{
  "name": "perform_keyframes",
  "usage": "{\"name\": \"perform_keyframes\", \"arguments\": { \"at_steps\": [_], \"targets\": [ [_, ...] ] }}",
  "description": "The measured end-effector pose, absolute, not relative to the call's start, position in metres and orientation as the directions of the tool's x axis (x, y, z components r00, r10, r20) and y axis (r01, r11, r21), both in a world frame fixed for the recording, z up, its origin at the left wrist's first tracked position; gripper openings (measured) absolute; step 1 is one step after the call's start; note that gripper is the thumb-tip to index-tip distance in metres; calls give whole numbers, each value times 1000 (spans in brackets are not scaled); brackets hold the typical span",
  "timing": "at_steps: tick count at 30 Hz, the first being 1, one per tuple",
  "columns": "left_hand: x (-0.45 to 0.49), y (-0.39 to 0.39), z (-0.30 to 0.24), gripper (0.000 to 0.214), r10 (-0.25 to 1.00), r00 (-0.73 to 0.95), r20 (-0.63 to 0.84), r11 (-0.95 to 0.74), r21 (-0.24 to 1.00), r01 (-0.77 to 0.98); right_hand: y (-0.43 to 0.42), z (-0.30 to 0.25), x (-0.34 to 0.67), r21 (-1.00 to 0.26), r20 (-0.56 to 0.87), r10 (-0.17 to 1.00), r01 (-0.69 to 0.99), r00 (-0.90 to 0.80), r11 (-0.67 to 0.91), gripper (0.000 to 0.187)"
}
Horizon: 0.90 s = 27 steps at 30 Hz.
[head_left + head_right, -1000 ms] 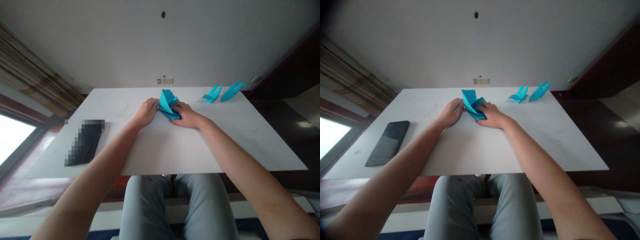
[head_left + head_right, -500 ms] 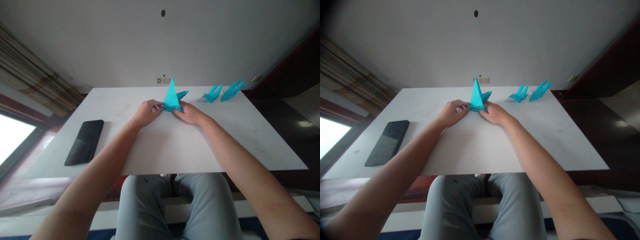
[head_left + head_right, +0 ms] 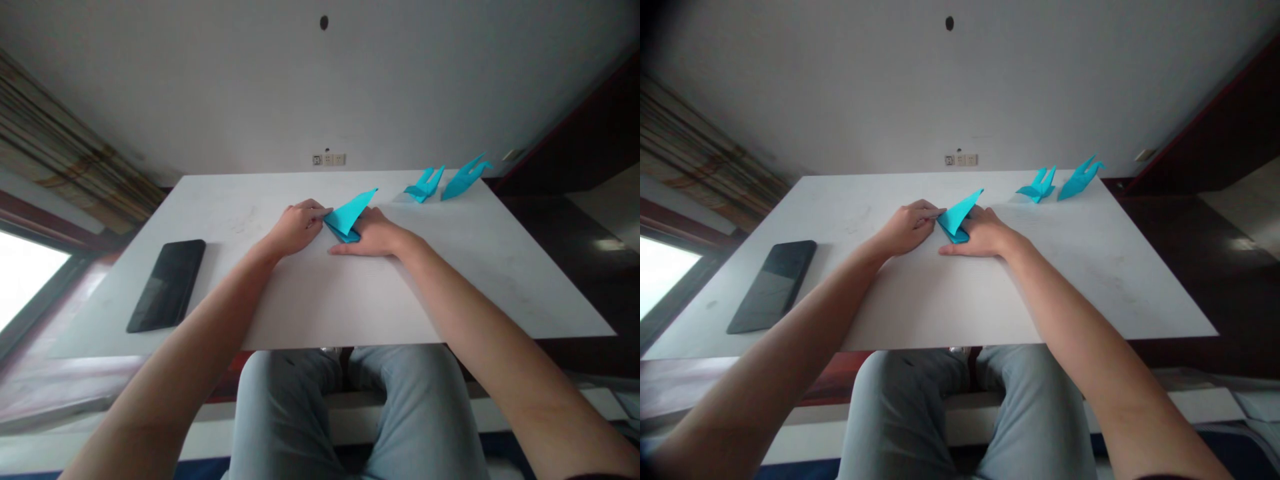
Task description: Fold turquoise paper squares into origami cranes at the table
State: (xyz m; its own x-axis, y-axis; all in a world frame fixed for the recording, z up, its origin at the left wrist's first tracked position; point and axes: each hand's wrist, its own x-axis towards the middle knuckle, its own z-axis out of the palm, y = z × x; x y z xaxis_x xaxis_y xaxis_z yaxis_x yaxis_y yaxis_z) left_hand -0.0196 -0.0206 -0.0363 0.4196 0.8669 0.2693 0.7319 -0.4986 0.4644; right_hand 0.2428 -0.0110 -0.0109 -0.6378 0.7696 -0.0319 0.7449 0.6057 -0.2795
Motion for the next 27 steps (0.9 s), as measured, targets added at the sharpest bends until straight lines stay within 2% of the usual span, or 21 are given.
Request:
{"name": "perform_keyframes", "arguments": {
  "at_steps": [3, 6, 10, 13, 16, 18, 21, 23, 25, 27],
  "targets": [
    [-19, -21, -37, 59, 855, 426, 298, -519, 484, 704, -5, -14, 248, -374, -24, 782, 731, -622, 570, 92],
    [-18, -22, -35, 59, 859, 405, 313, -512, 518, 685, 0, -15, 252, -540, 13, 753, 629, -657, 559, 94],
    [-17, -28, -32, 68, 878, 365, 311, -478, 513, 713, 1, -14, 254, -743, 107, 649, 373, -753, 556, 77],
    [-16, -29, -32, 73, 899, 314, 306, -432, 498, 751, 6, -18, 255, -838, 124, 636, 263, -761, 478, 60],
    [-18, -26, -33, 61, 910, 287, 298, -406, 508, 760, 16, -25, 260, -835, 183, 713, 275, -677, 476, 38],
    [-19, -21, -34, 51, 914, 269, 304, -399, 552, 732, 23, -30, 264, -783, 254, 793, 363, -554, 505, 33],
    [-22, -15, -35, 49, 930, 220, 294, -361, 621, 696, 31, -37, 269, -680, 358, 845, 508, -398, 528, 51],
    [-23, -14, -35, 46, 936, 213, 281, -348, 642, 683, 33, -39, 271, -630, 397, 840, 556, -370, 542, 61],
    [-23, -14, -34, 43, 935, 225, 274, -352, 650, 673, 34, -40, 270, -595, 412, 825, 572, -386, 565, 49],
    [-23, -15, -33, 42, 936, 236, 261, -352, 658, 665, 33, -38, 269, -579, 403, 816, 575, -415, 579, 25]
  ]
}}
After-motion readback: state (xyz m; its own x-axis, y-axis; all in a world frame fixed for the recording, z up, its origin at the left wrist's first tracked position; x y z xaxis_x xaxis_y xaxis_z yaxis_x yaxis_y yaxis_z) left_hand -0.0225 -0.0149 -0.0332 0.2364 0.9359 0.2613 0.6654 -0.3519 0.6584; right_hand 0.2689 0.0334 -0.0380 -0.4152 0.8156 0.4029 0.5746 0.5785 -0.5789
